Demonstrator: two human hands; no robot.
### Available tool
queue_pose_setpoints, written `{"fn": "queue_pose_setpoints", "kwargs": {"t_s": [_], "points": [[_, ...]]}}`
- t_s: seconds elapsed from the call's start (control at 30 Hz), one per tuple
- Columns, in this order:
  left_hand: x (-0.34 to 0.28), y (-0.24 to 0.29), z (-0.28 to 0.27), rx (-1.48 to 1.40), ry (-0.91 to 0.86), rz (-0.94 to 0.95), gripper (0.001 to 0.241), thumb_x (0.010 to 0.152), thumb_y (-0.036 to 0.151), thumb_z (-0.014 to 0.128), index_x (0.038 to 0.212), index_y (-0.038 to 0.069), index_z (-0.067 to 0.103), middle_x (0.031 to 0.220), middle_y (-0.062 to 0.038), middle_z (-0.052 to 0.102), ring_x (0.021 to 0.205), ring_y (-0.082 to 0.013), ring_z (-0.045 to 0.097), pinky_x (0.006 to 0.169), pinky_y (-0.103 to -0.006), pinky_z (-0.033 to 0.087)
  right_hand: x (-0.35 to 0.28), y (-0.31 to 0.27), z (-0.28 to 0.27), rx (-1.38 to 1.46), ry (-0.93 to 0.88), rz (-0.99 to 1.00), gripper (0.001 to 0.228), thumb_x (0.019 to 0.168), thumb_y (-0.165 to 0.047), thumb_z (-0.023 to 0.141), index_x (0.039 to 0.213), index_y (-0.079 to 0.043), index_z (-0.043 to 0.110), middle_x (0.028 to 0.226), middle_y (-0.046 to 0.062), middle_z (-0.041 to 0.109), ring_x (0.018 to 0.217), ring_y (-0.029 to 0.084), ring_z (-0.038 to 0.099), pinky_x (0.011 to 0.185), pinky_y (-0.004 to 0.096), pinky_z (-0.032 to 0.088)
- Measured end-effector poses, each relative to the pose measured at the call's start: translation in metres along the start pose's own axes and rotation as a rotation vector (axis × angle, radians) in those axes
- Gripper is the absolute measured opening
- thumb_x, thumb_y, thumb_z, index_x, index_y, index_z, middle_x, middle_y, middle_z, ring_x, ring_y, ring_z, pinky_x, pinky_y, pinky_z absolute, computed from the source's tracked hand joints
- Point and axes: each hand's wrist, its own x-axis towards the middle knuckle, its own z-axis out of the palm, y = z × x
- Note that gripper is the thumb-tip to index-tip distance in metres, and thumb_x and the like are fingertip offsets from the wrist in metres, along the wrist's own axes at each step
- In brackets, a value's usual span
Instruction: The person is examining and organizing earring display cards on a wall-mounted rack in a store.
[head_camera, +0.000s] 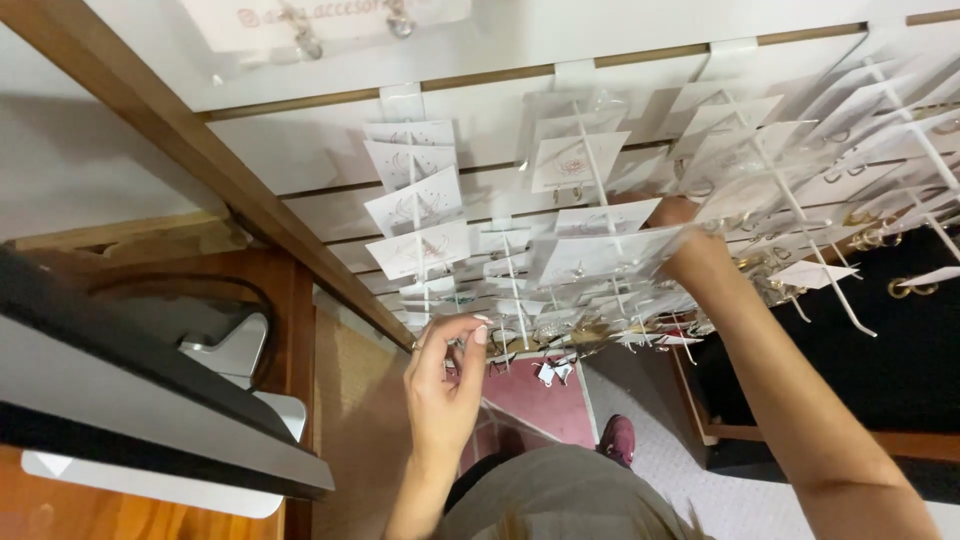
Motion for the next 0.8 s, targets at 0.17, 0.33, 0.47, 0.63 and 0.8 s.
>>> {"fn": "queue_pose_setpoints", "kwargs": {"t_s": [0.17, 0.33, 0.47, 0.63, 0.8], "points": [[-0.008, -0.007, -0.015, 0.018, 0.031, 0.000, 0.012, 0.101, 0.015, 0.061, 0.105, 0.009, 0.070, 0.095, -0.002, 0.071, 0.082, -0.0115, 0.062, 0.066, -0.0233, 0.050, -0.011, -0.027, -0.011, -0.004, -0.045, -0.067, 0.030, 0.096, -0.030, 0.054, 0.123, -0.024, 0.066, 0.112, 0.004, 0.075, 0.097, 0.027, 0.073, 0.078, 0.042, 0.057], [-0.014, -0.019, -0.031, 0.038, 0.067, -0.051, 0.012, 0.100, 0.014, 0.062, 0.106, 0.010, 0.071, 0.095, -0.001, 0.071, 0.083, -0.0112, 0.061, 0.068, -0.0234, 0.050, -0.033, -0.037, -0.015, -0.008, -0.090, -0.143, 0.033, 0.095, -0.040, 0.055, 0.123, -0.031, 0.068, 0.109, -0.002, 0.077, 0.091, 0.023, 0.074, 0.075, 0.039, 0.056], [-0.018, -0.030, -0.033, 0.038, 0.077, 0.074, 0.010, 0.099, 0.008, 0.062, 0.106, 0.007, 0.070, 0.096, -0.004, 0.071, 0.073, -0.0105, 0.055, 0.063, -0.0230, 0.046, -0.059, -0.058, -0.011, -0.003, -0.128, -0.199, 0.036, 0.093, -0.051, 0.055, 0.123, -0.038, 0.069, 0.105, -0.008, 0.079, 0.086, 0.019, 0.076, 0.071, 0.036, 0.055], [-0.025, -0.040, -0.026, 0.052, 0.067, 0.348, 0.009, 0.097, 0.001, 0.066, 0.105, 0.003, 0.067, 0.097, -0.010, 0.074, 0.063, -0.0092, 0.055, 0.051, -0.0200, 0.042, -0.079, -0.081, 0.006, 0.009, -0.171, -0.240, 0.039, 0.091, -0.061, 0.056, 0.124, -0.045, 0.070, 0.102, -0.015, 0.081, 0.081, 0.016, 0.077, 0.067, 0.033, 0.054], [-0.035, -0.058, -0.011, -0.015, -0.023, 0.295, 0.012, 0.088, 0.005, 0.076, 0.096, 0.013, 0.078, 0.079, -0.003, 0.076, 0.064, -0.0227, 0.070, 0.065, -0.0345, 0.059, -0.056, -0.073, 0.053, -0.058, 0.202, -0.622, 0.028, 0.094, -0.052, 0.063, 0.116, -0.037, 0.072, 0.095, -0.014, 0.079, 0.089, 0.018, 0.075, 0.070, 0.035, 0.060]]}}
